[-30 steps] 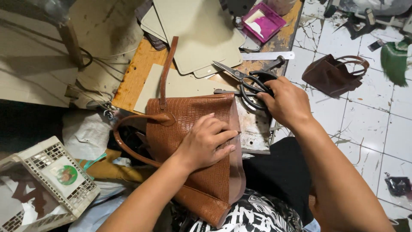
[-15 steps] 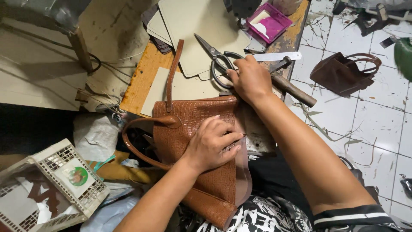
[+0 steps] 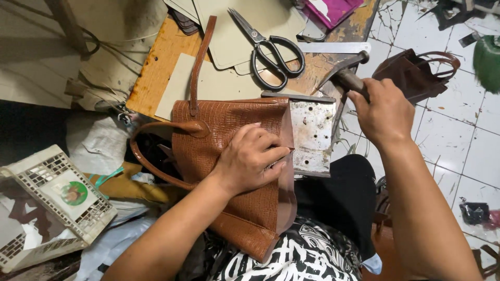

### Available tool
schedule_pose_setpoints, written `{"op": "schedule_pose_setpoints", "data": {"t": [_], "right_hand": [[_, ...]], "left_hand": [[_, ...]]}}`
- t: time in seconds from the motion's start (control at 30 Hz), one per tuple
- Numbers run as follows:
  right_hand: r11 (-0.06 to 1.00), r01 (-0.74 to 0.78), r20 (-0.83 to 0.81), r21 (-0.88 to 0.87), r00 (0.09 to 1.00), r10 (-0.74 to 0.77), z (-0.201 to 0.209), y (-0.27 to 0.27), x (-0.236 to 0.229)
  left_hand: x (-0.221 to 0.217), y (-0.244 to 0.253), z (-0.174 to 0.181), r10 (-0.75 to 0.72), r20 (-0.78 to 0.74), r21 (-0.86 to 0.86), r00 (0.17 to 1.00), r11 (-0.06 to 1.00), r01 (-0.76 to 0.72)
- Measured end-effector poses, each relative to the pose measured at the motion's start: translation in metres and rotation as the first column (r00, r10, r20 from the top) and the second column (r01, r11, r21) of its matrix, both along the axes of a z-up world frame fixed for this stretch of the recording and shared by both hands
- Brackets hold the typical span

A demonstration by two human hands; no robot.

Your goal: Assembling a leather handbag by folding components, hammering seams, and trimming edges with scissors.

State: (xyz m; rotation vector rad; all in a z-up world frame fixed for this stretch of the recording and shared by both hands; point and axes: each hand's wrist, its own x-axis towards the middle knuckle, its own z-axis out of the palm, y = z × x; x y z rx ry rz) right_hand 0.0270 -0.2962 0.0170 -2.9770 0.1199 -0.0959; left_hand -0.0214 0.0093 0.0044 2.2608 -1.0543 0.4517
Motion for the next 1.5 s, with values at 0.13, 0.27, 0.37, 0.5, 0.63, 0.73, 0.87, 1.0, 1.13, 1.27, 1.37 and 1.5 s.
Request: {"op": "schedule_pose_setpoints", "data": {"t": [0.13,0.27,0.37,0.5,0.63,0.73,0.87,1.0,1.13,1.27,1.37,1.5], "right_hand": [[0.937,0.026,0.230,0.349,0.967,-0.112,0.007,-0.005,-0.027],[0.839,-0.056,0.298,0.541,0.946,-0.128,0.014,0.014,-0.094],[0.873,-0.296,0.394,0.389,0.910,0.133,0.004,0.032,-0.131],[0.831,-0.433,0.424,0.350,0.864,0.272,0.018,0.070,-0.145],[0.884,-0.352,0.340,0.307,0.908,0.244,0.015,0.081,-0.144],[0.905,-0.323,0.365,0.277,0.907,0.212,0.016,0.077,-0.145],[0.873,-0.376,0.412,0.310,0.881,0.233,0.021,0.082,-0.144],[0.885,-0.350,0.375,0.306,0.899,0.226,0.022,0.081,-0.143],[0.881,-0.384,0.356,0.277,0.892,0.277,0.002,0.077,-0.144],[0.898,-0.337,0.361,0.283,0.905,0.225,0.019,0.082,-0.147],[0.873,-0.366,0.355,0.322,0.901,0.247,0.015,0.085,-0.147],[0.888,-0.355,0.346,0.291,0.905,0.248,0.025,0.087,-0.144]], "left_hand": [[-0.002,0.000,0.013,0.002,0.018,0.027,1.000,1.000,-0.003],[-0.001,0.001,0.013,0.003,0.035,0.040,0.999,0.999,-0.005],[-0.001,0.001,0.014,0.011,0.039,0.045,0.999,0.999,-0.013],[0.000,0.001,0.016,-0.001,0.024,0.048,1.000,0.999,0.000],[0.000,0.002,0.013,-0.002,0.007,0.050,1.000,0.999,0.002],[0.000,0.002,0.014,-0.004,0.017,0.052,1.000,0.999,0.003],[0.000,0.001,0.010,0.008,0.021,0.063,1.000,0.998,-0.009],[0.000,-0.001,0.007,0.010,0.014,0.066,1.000,0.998,-0.011],[0.000,0.001,0.010,0.004,0.007,0.052,1.000,0.999,-0.005],[-0.001,-0.001,0.011,0.017,0.002,0.051,1.000,0.999,-0.017],[-0.001,-0.001,0.012,0.007,-0.031,0.010,1.000,1.000,-0.007],[-0.003,0.000,0.015,-0.009,-0.026,-0.088,1.000,0.996,0.006]]}}
